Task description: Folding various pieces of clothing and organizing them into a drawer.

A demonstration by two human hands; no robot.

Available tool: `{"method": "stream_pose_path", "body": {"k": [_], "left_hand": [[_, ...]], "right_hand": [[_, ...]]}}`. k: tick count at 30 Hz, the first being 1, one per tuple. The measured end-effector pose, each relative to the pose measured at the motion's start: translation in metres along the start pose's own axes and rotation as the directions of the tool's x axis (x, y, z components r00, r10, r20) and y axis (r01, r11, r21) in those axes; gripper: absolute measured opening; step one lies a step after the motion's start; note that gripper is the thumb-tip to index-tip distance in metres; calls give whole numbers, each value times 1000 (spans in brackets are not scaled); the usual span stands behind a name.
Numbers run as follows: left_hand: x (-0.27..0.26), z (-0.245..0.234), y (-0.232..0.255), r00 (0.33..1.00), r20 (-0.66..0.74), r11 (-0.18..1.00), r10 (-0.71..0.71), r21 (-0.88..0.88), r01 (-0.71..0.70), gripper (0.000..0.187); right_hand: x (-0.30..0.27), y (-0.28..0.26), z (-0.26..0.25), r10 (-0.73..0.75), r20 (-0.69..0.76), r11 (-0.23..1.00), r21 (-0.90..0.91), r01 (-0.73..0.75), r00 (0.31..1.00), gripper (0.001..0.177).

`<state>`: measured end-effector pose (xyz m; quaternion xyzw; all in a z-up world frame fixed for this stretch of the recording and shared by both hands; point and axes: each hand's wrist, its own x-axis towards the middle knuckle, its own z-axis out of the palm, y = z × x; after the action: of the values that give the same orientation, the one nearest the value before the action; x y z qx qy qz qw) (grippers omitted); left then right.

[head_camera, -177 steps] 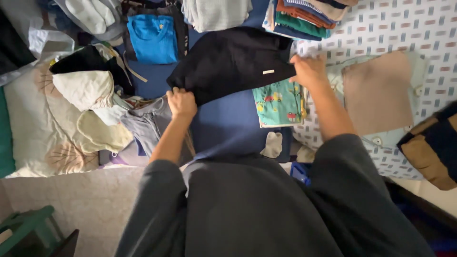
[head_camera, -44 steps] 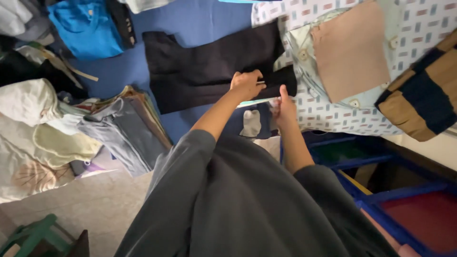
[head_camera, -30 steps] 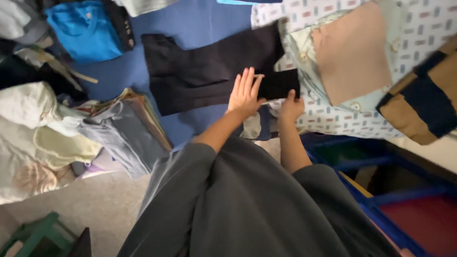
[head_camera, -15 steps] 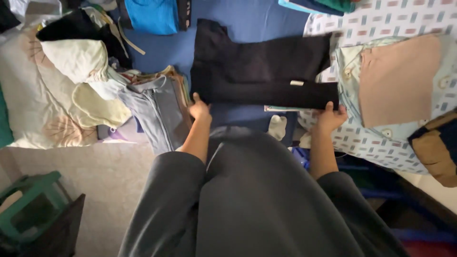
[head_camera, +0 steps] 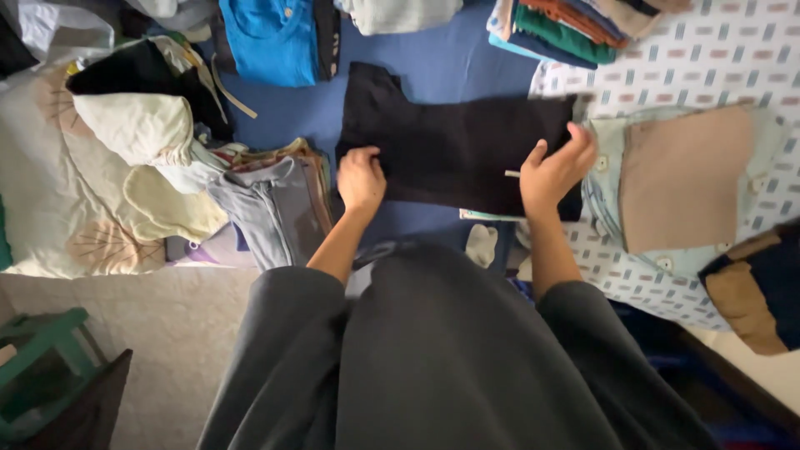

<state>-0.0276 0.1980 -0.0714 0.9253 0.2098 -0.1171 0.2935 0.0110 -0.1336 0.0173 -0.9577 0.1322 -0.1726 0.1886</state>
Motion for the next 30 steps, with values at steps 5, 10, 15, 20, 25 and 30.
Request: {"method": "stream_pose_path", "body": {"k": [5,10,15,20,25,30], "left_hand": [[50,-11,15,990,-57,989,133,67,-129,39],[142,-26,39,987,66,989,-144,-32,147,65],[167,-52,33,924,339,960,178,-268,-87,36],[86,-119,13,795,269,817,544,-384,-430,21],[7,-120,-21,696,147,709,703,-213,-672,22],[-25,-46,-67,787,275,798,552,100,-595,23]], "right_hand": [[54,29,31,-264,240,933,-182,311,934,68],[87,64,40,-449,492,787,-178,591,746,47],[80,66,5,-480,551,713,-209,670,683,13],[28,83,-45,-596,415,700,-149,698,687,10],[-16,101,-50,-604,342,713,-172,680,720,17],[-28,96,-51,-500,404,755,-231,614,766,29]]}}
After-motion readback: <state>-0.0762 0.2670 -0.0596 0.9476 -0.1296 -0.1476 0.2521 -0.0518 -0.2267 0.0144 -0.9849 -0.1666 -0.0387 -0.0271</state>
